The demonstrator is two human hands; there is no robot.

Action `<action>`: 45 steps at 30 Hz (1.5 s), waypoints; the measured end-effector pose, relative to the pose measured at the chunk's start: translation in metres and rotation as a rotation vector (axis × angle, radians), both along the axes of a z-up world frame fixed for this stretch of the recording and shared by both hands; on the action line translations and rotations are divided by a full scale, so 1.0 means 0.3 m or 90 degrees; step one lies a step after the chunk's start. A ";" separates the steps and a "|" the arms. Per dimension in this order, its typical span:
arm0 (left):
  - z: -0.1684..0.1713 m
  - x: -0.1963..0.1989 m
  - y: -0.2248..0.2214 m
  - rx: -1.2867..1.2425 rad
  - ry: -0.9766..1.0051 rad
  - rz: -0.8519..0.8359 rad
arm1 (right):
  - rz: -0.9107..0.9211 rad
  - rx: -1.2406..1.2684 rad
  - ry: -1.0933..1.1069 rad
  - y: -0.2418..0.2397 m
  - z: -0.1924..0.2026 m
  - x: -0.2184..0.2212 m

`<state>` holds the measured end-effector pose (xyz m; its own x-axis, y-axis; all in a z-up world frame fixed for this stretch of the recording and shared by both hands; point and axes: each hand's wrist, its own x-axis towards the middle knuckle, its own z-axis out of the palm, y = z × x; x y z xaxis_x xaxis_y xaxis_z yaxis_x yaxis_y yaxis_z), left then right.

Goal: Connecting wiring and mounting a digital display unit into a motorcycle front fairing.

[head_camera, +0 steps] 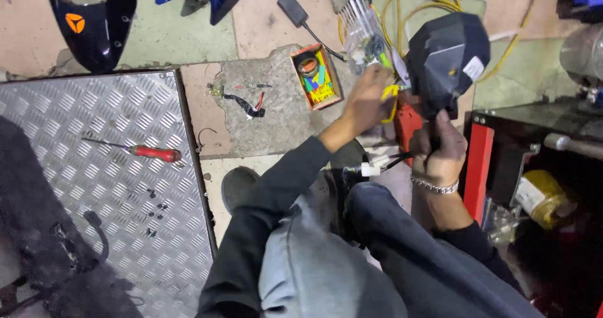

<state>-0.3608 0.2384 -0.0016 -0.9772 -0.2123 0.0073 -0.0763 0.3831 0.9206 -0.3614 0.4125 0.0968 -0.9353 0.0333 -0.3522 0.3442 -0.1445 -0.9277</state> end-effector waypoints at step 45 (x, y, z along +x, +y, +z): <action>0.152 1.234 -0.763 0.981 0.032 0.689 | 0.420 0.532 0.159 -1.465 -0.614 -0.355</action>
